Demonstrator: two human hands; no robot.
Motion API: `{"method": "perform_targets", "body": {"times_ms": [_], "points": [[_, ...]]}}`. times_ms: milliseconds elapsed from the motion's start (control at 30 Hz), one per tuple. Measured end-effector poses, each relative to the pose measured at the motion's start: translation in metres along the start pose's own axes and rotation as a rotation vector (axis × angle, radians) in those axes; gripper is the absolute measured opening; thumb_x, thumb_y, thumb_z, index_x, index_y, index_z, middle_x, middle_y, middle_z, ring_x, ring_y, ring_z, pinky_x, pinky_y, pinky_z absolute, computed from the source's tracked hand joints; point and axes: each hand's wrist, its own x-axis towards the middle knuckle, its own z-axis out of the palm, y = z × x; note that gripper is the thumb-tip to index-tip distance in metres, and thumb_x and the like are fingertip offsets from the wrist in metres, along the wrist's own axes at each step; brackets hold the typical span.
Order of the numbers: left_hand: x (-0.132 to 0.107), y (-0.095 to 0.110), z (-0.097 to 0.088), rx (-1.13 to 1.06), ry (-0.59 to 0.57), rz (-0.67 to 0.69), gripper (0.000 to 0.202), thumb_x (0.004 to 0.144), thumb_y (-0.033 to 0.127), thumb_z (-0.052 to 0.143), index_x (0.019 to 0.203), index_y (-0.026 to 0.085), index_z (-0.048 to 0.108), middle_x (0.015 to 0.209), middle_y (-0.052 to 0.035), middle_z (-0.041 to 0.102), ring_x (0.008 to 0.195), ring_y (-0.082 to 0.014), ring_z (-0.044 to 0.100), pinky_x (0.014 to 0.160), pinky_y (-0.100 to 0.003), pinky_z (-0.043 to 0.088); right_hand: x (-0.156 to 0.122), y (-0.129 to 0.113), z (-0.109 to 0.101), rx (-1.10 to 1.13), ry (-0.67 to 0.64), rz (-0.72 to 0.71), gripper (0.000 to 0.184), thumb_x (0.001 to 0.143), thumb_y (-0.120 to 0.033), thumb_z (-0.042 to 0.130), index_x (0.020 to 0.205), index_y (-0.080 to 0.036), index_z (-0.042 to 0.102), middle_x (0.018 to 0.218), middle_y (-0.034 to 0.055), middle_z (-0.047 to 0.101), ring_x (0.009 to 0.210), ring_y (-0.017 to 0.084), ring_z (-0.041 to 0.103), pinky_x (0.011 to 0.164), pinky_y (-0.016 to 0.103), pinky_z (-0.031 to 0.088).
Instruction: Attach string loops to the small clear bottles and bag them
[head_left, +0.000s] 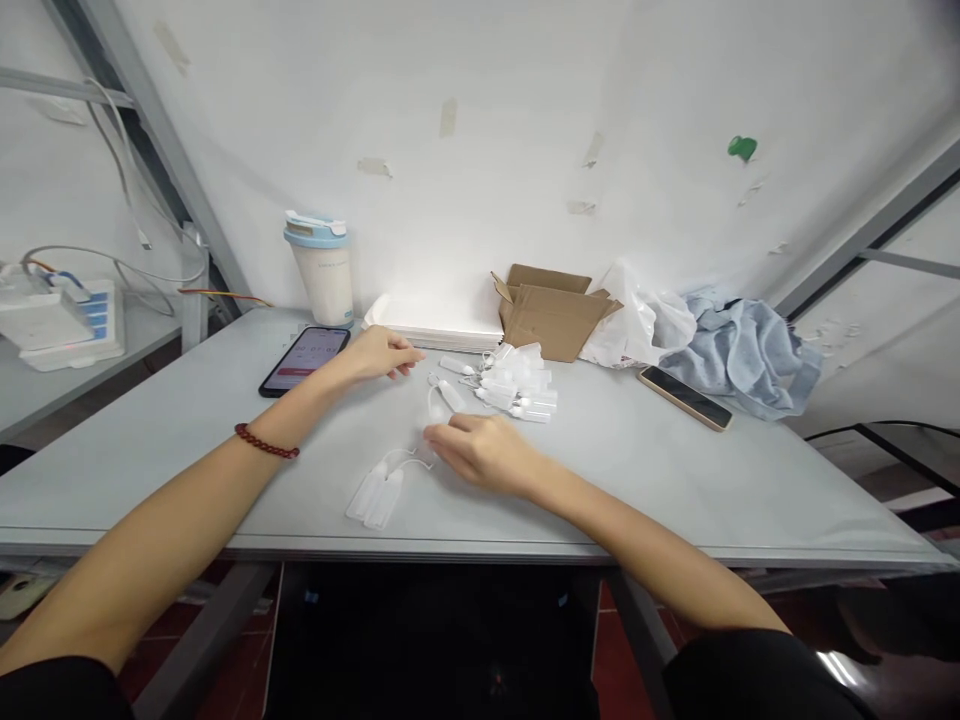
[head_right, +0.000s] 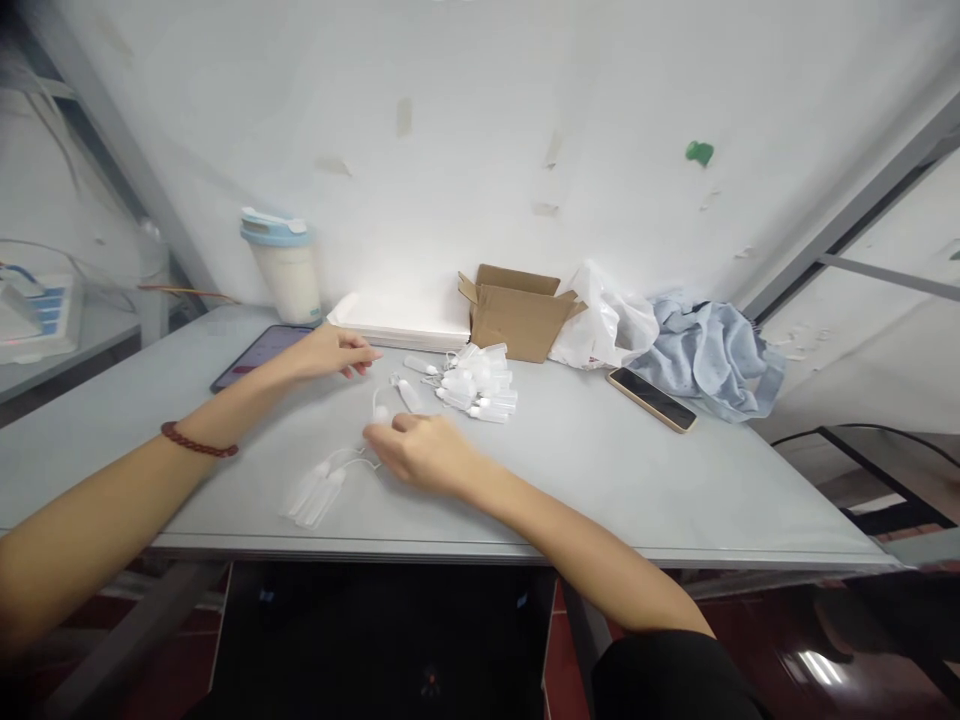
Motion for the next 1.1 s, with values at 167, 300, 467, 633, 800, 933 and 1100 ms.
{"method": "perform_targets", "body": {"times_ms": [167,300,467,633,800,933,1100], "points": [[-0.015,0.014,0.012,-0.284,-0.143,0.005,0.035,0.065,0.048,0.074,0.075,0.015,0.068,0.082,-0.0064,0.067,0.077,-0.0162,0.06,0.068,-0.028,0.049,0.004,0.017,0.003,0.017,0.162,0.138,0.026,0.094,-0.029,0.04,0.105,-0.018,0.061,0.083,0.0068,0.061,0.065,0.013,0.051,0.056,0.023,0.03],[-0.025,0.023,0.025,-0.497,-0.281,0.017,0.032,0.067,0.043,0.075,0.078,0.013,0.072,0.081,-0.0071,0.067,0.075,-0.0145,0.058,0.074,-0.03,0.047,0.006,0.026,0.005,0.256,0.223,0.198,0.016,0.09,-0.024,0.046,0.098,-0.019,0.059,0.084,0.004,0.061,0.066,0.011,0.053,0.06,0.022,0.036],[-0.03,0.03,0.034,-0.609,-0.29,0.043,0.026,0.07,0.038,0.075,0.078,0.014,0.072,0.085,-0.0064,0.067,0.083,-0.0153,0.058,0.076,-0.03,0.044,0.008,0.03,0.003,0.5,0.237,0.221,0.008,0.081,-0.015,0.046,0.083,-0.019,0.053,0.073,-0.0015,0.056,0.061,0.009,0.05,0.06,0.02,0.038],[-0.033,0.031,0.035,-0.571,-0.312,0.07,0.026,0.073,0.039,0.072,0.081,0.014,0.071,0.086,-0.0055,0.066,0.082,-0.015,0.058,0.076,-0.029,0.043,0.008,0.034,0.003,0.565,0.25,0.202,0.01,0.076,-0.013,0.045,0.08,-0.019,0.051,0.071,-0.0029,0.053,0.06,0.008,0.048,0.061,0.02,0.038],[-0.033,0.033,0.035,-0.38,-0.299,0.156,0.029,0.076,0.043,0.066,0.086,0.016,0.07,0.087,-0.0044,0.068,0.082,-0.0165,0.058,0.076,-0.031,0.044,0.008,0.035,0.006,0.603,0.254,0.184,0.01,0.074,-0.013,0.045,0.08,-0.018,0.052,0.069,-0.0026,0.053,0.06,0.009,0.047,0.059,0.021,0.038],[-0.032,0.035,0.034,-0.188,-0.204,0.302,0.026,0.08,0.041,0.061,0.079,0.016,0.068,0.083,-0.0024,0.066,0.077,-0.0153,0.056,0.073,-0.029,0.045,0.01,0.034,0.004,0.824,0.263,0.272,0.008,0.077,-0.016,0.045,0.08,-0.019,0.053,0.071,-0.0019,0.056,0.059,0.009,0.049,0.056,0.022,0.038],[-0.031,0.034,0.034,-0.349,-0.259,0.361,0.027,0.083,0.04,0.059,0.077,0.015,0.065,0.078,-0.0023,0.062,0.073,-0.014,0.056,0.072,-0.029,0.044,0.012,0.033,-0.007,1.389,0.237,0.344,0.009,0.08,-0.027,0.054,0.083,-0.02,0.049,0.077,0.0008,0.063,0.054,0.008,0.049,0.052,0.023,0.039]]}}
